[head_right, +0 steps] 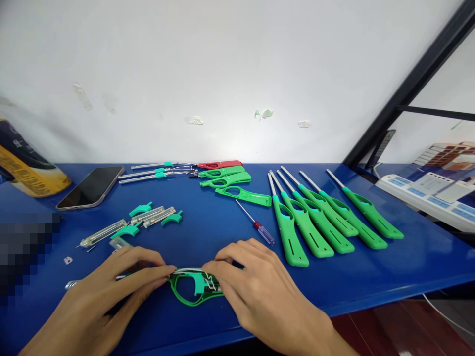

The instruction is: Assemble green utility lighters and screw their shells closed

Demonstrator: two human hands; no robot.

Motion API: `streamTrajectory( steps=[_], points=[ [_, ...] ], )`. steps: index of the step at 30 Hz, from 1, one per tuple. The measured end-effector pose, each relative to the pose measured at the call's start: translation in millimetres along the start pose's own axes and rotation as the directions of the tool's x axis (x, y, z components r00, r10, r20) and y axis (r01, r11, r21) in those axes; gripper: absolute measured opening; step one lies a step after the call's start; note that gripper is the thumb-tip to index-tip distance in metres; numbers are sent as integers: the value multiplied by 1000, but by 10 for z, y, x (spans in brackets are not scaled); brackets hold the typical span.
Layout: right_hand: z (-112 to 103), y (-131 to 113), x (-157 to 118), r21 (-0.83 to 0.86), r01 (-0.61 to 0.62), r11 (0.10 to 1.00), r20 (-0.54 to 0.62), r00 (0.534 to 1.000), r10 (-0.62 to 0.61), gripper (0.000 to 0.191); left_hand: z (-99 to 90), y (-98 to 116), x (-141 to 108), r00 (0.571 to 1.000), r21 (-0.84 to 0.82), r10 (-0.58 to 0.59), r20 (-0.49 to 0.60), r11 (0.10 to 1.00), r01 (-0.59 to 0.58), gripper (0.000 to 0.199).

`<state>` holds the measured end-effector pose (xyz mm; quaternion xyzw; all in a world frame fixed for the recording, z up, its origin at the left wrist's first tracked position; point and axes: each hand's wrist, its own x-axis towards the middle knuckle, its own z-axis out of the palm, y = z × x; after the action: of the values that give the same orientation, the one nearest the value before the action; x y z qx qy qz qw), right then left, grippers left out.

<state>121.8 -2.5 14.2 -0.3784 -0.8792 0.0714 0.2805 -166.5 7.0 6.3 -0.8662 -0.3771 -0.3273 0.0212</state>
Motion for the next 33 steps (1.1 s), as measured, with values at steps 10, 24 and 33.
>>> streamTrajectory(
  steps=[10,24,33],
  points=[
    [14,13,30,-3,-5,1000,1,1000,5,33,-16,-31,-2,996,41,78,-38,996,-77,42],
    [17,13,28,5,0,1000,15,1000,-1,32,-118,-55,-85,969,163,218,113,958,-234,41],
    [20,18,13,2,-5,1000,55,998,5,33,-91,-45,-118,979,102,185,87,976,-194,41]
  ],
)
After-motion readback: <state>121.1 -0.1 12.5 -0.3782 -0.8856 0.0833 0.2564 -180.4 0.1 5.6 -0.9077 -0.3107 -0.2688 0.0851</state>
